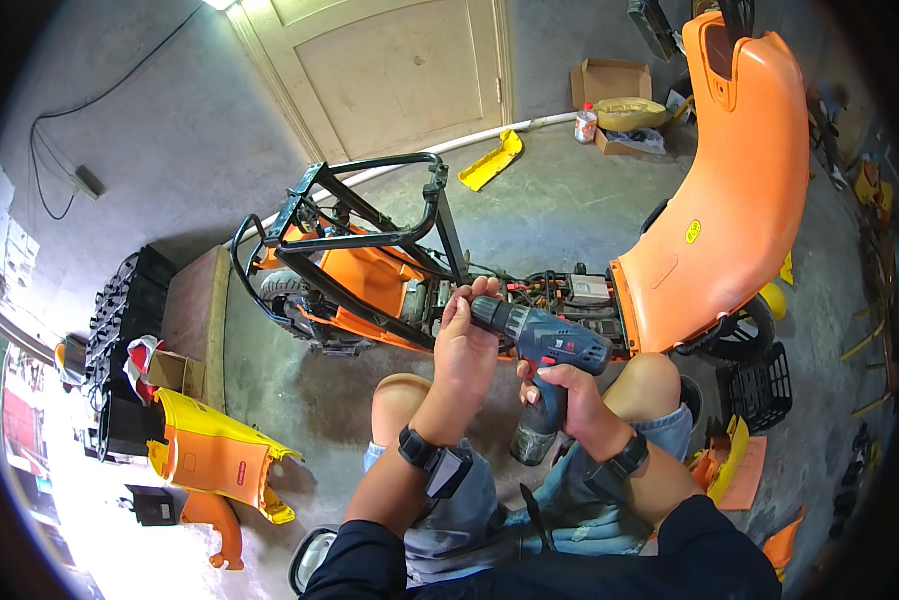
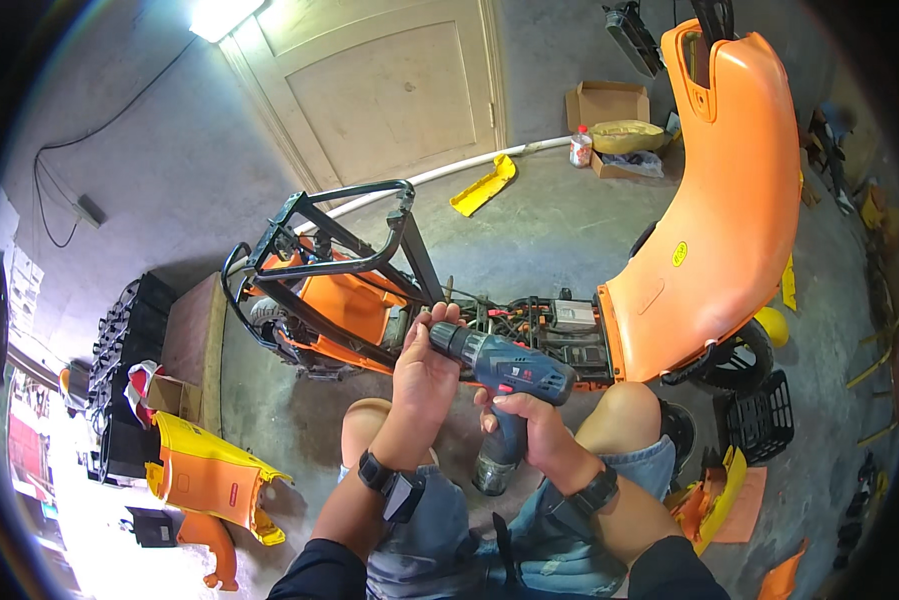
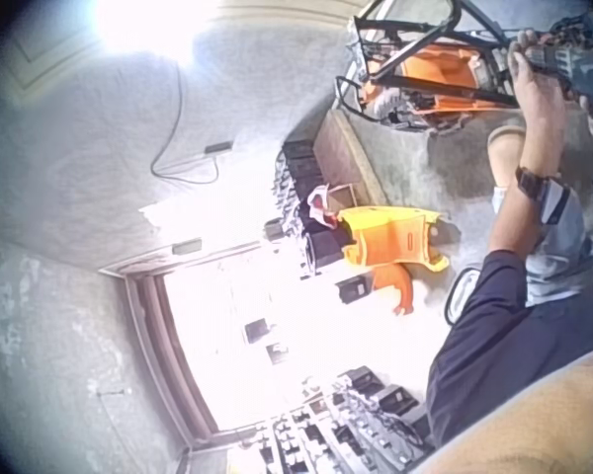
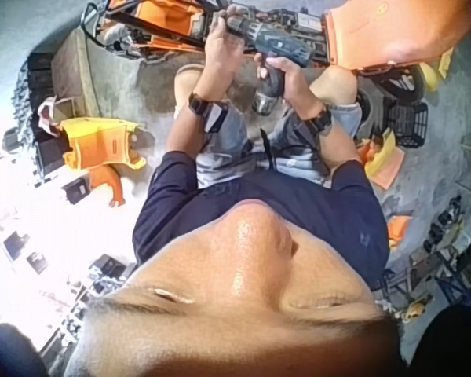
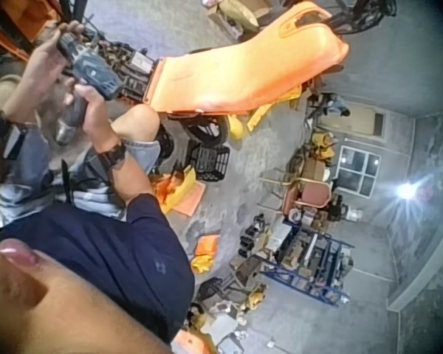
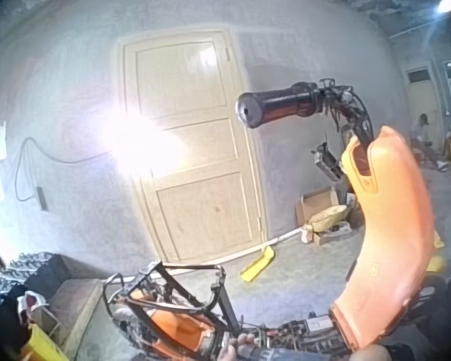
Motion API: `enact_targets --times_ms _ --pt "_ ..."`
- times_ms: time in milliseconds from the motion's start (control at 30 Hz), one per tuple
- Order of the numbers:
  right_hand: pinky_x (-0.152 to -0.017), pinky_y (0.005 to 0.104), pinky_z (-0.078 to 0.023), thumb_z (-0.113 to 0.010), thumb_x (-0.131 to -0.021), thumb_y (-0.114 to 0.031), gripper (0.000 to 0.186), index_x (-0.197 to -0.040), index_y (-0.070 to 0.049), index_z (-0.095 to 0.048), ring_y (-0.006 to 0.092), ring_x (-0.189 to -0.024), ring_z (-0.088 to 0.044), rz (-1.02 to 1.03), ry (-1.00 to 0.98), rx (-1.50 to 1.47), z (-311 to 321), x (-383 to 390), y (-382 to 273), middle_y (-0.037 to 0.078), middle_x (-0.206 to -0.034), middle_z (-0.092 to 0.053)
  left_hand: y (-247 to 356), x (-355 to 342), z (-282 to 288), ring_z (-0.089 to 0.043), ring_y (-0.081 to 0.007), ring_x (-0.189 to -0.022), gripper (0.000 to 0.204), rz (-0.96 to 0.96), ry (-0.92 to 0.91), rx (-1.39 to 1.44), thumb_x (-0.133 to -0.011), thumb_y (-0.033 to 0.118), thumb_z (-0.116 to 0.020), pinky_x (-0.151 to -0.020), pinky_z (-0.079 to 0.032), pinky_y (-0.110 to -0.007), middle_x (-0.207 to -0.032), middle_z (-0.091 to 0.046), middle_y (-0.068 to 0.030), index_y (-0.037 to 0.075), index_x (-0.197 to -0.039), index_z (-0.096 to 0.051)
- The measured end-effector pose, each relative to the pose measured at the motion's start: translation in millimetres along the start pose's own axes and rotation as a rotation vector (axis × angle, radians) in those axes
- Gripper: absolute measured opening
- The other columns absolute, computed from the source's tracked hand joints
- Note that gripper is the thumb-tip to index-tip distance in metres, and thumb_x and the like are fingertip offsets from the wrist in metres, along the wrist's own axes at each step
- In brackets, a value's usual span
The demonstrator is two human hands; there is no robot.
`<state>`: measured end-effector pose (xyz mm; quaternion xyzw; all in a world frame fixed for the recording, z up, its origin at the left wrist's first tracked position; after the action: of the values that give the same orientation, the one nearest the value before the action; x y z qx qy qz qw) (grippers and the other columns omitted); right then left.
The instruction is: Disassembling body panels and inspecting components of an orange electric scooter.
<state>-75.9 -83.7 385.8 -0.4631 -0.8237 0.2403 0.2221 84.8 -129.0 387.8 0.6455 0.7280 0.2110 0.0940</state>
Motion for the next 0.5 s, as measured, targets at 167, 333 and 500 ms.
enact_targets --times_ms 167,333,500 --pt "-0.07 0.0344 -0.05 -0.06 -0.08 -0.012 0.041 -0.118 0.001 -0.053 0.0184 -0.068 -0.058 -0.025 0.024 -0.001 0.2 0.8 1.5 0.013 -0.094 -0.062 -0.8 -0.1 3.0 -0.05 -0.0283 -0.127 0.021 -0.002 -0.017 -0.002 -0.104 0.016 -0.039 -0.107 -0.04 -0.046 -0.128 -0.058 -0.0111 0.007 -0.117 -0.052" --pt "-0.07 0.0352 -0.049 -0.059 -0.08 -0.014 0.04 -0.117 0.0 -0.053 0.0168 -0.065 -0.056 -0.024 0.044 0.016 -3.4 0.4 -0.3 0.012 -0.094 -0.061 0.2 -0.4 3.2 -0.049 -0.027 -0.128 0.02 0.023 -0.068 0.006 -0.104 0.016 -0.04 -0.108 -0.039 -0.045 -0.126 -0.059 -0.0097 0.007 -0.117 -0.053" --pt "-0.07 0.0355 -0.049 -0.06 -0.079 -0.015 0.04 -0.116 0.0 -0.053 0.0167 -0.064 -0.057 -0.008 0.079 0.046 -5.4 0.7 -1.3 0.012 -0.094 -0.061 0.4 -1.5 3.5 -0.048 -0.0259 -0.129 0.019 0.021 -0.09 0.016 -0.103 0.014 -0.042 -0.109 -0.037 -0.045 -0.127 -0.058 -0.0089 0.007 -0.116 -0.053"
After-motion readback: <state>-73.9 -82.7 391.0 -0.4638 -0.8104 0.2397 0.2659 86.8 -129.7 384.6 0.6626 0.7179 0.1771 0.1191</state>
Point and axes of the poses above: each hand's wrist, its own x-axis away from the middle knuckle, its own z-axis out of the back of the hand, y = z × x, the point moved 1 cm from there along -x, towards the middle knuckle
